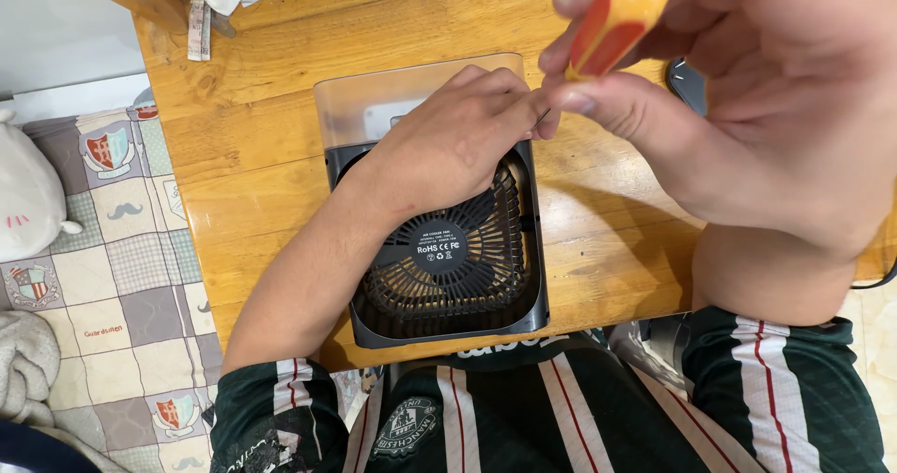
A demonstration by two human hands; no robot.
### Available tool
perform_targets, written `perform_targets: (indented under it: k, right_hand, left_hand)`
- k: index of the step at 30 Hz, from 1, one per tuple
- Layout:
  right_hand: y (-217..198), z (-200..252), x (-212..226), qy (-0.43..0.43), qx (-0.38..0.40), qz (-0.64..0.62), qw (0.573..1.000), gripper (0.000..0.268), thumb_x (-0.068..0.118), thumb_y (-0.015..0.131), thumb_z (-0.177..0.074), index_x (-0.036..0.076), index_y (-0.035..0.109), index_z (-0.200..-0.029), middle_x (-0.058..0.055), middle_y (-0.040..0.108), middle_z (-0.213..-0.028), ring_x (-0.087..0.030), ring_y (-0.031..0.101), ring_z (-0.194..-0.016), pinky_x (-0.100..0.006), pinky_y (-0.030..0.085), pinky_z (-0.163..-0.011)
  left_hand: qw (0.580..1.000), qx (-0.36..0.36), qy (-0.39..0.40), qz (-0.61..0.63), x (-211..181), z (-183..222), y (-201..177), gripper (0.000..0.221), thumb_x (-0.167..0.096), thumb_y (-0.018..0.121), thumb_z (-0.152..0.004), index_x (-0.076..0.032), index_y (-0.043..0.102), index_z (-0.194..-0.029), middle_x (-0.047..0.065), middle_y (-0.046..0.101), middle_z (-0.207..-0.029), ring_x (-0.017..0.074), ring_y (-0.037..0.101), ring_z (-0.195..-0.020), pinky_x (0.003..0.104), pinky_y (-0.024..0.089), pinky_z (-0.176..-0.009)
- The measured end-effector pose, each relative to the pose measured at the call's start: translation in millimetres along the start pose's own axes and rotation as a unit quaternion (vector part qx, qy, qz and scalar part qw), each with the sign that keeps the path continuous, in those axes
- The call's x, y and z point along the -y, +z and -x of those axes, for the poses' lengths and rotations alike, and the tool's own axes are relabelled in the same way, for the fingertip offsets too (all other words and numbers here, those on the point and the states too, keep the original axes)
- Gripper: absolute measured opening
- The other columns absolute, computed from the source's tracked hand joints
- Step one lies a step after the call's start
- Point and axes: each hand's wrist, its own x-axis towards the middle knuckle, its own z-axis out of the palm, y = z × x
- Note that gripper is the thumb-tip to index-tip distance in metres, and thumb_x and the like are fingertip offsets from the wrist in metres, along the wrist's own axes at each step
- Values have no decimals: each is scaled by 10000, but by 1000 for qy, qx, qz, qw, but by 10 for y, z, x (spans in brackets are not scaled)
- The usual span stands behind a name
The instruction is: Reassembling a small portable fan by aligning the plastic housing and securing it with screws using a manual screwdriver.
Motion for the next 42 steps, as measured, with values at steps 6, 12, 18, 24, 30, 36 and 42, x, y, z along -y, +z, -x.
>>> perform_targets:
  k: [6,12,18,24,30,36,42]
  right_hand:
    - [33,115,-238,-64,-70,155,983,330,-192,961,-1390,-293,704,-1209,-425,796,-1312,-509,847,-1249,-543,699,-1091]
    - [37,133,-194,-41,-60,78,994,410,-248,894,-1327,-266,499,-1435,-431,719,-1364,-491,823,-1294,-495,695,-1110]
    - [-68,215,-185,-44,-16,44,998,502,-238,796,-1282,-178,400,-1585,-435,691,-1436,-484,832,-1401,-465,705,-1155]
    - [-7,166,-235,-32,-33,106,993,505,-221,875,-1266,-353,486,-1559,-343,738,-1296,-400,778,-1267,-395,550,-1068]
    - [-43,119,-236,-136,-61,159,976,366,-23,994,-1316,-340,822,-1375,-344,745,-1247,-378,567,-998,-478,399,-792]
    - [69,95,-54,-81,-80,119,986,354,-192,984,-1310,-373,719,-1458,-385,735,-1286,-408,749,-1116,-445,673,-942]
    - [36,69,-44,-40,-85,92,991,259,-183,927,-1299,-292,711,-1392,-339,757,-1245,-380,787,-1142,-411,645,-941]
  left_hand:
    - [999,-11,-12,45,-66,-59,-68,441,239,626,-860,-46,575,-1192,47,694,-1058,268,632,-1040,453,480,-981]
    - [999,-9,-23,40,-67,-40,-82,395,198,665,-931,-47,575,-1227,77,667,-1062,274,611,-1018,423,477,-950]
    - [1000,21,-19,-3,129,92,165,1041,129,723,-990,-112,150,-1825,-20,715,-1321,259,647,-1215,420,494,-1137]
    - [999,16,-23,39,-62,-41,-97,468,148,601,-985,-12,581,-1425,91,658,-1078,311,588,-1047,443,467,-980]
    - [999,-11,-12,32,-57,-22,-87,134,6,559,-1147,7,675,-1216,158,771,-1234,386,666,-1202,530,509,-1025]
    - [999,-18,-38,-22,-37,24,-288,313,-101,714,-1148,4,608,-1423,235,706,-1414,431,649,-1382,603,514,-1164]
    - [959,105,-261,12,185,170,-667,958,-594,915,-944,-49,501,-1614,176,611,-1579,402,536,-1424,565,419,-1126]
